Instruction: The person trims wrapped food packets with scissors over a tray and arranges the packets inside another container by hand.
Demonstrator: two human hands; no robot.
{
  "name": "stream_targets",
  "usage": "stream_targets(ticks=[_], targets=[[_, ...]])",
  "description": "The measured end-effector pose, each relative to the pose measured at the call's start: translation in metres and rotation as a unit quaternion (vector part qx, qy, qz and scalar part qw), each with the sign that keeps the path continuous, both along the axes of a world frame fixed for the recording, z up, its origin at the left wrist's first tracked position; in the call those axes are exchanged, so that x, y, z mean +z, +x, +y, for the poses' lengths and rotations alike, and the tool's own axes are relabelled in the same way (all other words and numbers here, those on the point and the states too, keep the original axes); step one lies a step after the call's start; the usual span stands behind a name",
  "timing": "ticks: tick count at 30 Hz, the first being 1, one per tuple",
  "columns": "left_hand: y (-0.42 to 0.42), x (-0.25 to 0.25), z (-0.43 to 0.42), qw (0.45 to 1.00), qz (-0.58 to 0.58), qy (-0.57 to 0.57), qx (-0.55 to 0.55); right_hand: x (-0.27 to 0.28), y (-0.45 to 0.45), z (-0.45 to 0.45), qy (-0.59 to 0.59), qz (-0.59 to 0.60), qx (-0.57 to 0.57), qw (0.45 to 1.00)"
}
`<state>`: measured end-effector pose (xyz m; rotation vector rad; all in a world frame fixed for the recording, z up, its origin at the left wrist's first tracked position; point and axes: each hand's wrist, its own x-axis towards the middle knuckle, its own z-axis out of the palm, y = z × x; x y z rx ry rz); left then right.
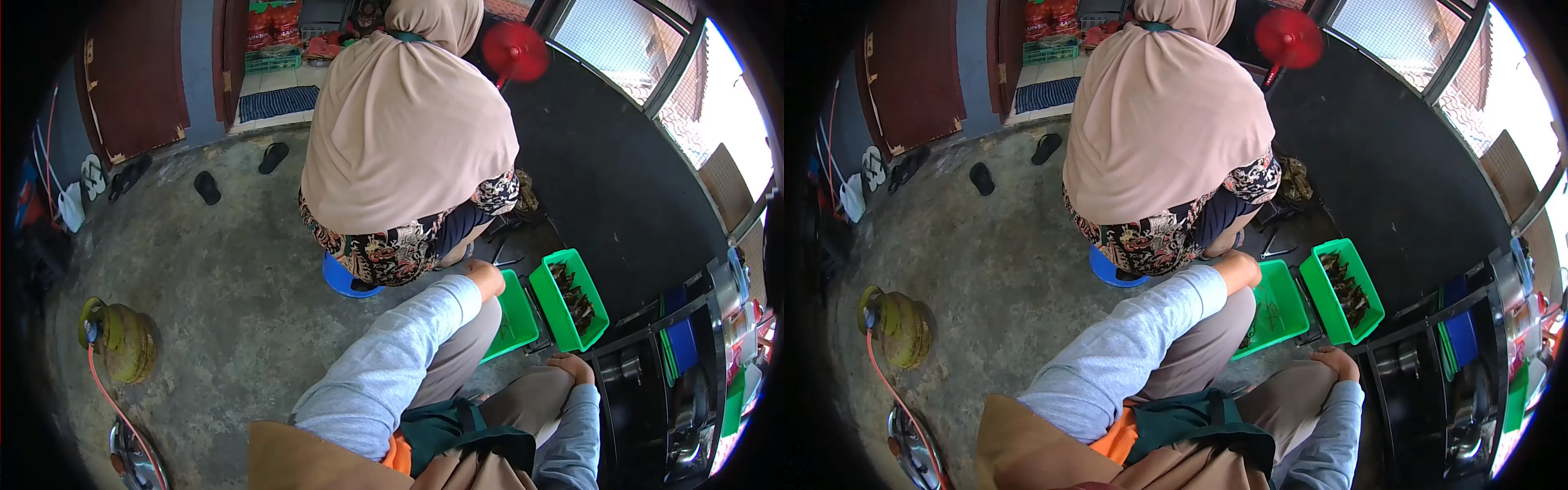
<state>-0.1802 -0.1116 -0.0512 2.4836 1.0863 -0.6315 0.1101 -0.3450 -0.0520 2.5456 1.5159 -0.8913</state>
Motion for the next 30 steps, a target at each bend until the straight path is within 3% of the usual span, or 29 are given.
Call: stream_targets(ticks=[7, 11, 14, 18, 20, 21, 24, 25, 26, 28, 30], targets=[[0.027, 0.006, -0.017, 1.000, 0.008, 0.024, -0.011, -0.003, 0.001, 0.002, 0.015, -0.025, 0.016, 0.999], [0.038, -0.001, -0.016, 0.999, 0.016, 0.027, -0.017, -0.032, 0.038, 0.000, 0.027, -0.037, 0.073, 0.996], [0.033, 0.005, -0.020, 0.999, 0.021, 0.029, -0.027, -0.012, 0.015, -0.006, 0.023, -0.025, 0.033, 0.999], [0.027, -0.006, -0.021, 0.995, -0.047, 0.085, -0.039, -0.062, 0.069, 0.002, 0.033, -0.036, 0.176, 0.983], [0.026, -0.002, -0.020, 0.998, -0.044, 0.052, -0.013, -0.059, 0.069, -0.004, 0.077, -0.121, 0.386, 0.911], [0.039, -0.028, -0.005, 0.996, -0.033, 0.069, -0.037, -0.069, 0.077, -0.005, 0.129, -0.130, 0.419, 0.889], [0.034, -0.022, -0.002, 0.995, -0.024, 0.073, -0.060, -0.034, 0.031, -0.006, 0.061, -0.118, 0.331, 0.934], [0.034, -0.022, -0.001, 0.996, -0.014, 0.066, -0.065, -0.039, 0.039, -0.003, 0.055, -0.120, 0.387, 0.913], [0.033, -0.027, 0.003, 0.993, -0.030, 0.070, -0.094, -0.029, 0.027, -0.004, 0.058, -0.115, 0.369, 0.920], [0.033, -0.027, 0.000, 0.990, -0.031, 0.089, -0.103, -0.007, -0.008, -0.003, 0.037, -0.047, 0.117, 0.991], [0.024, -0.003, -0.015, 0.989, -0.024, 0.088, -0.117, -0.016, 0.004, 0.002, 0.043, -0.007, 0.177, 0.983]])
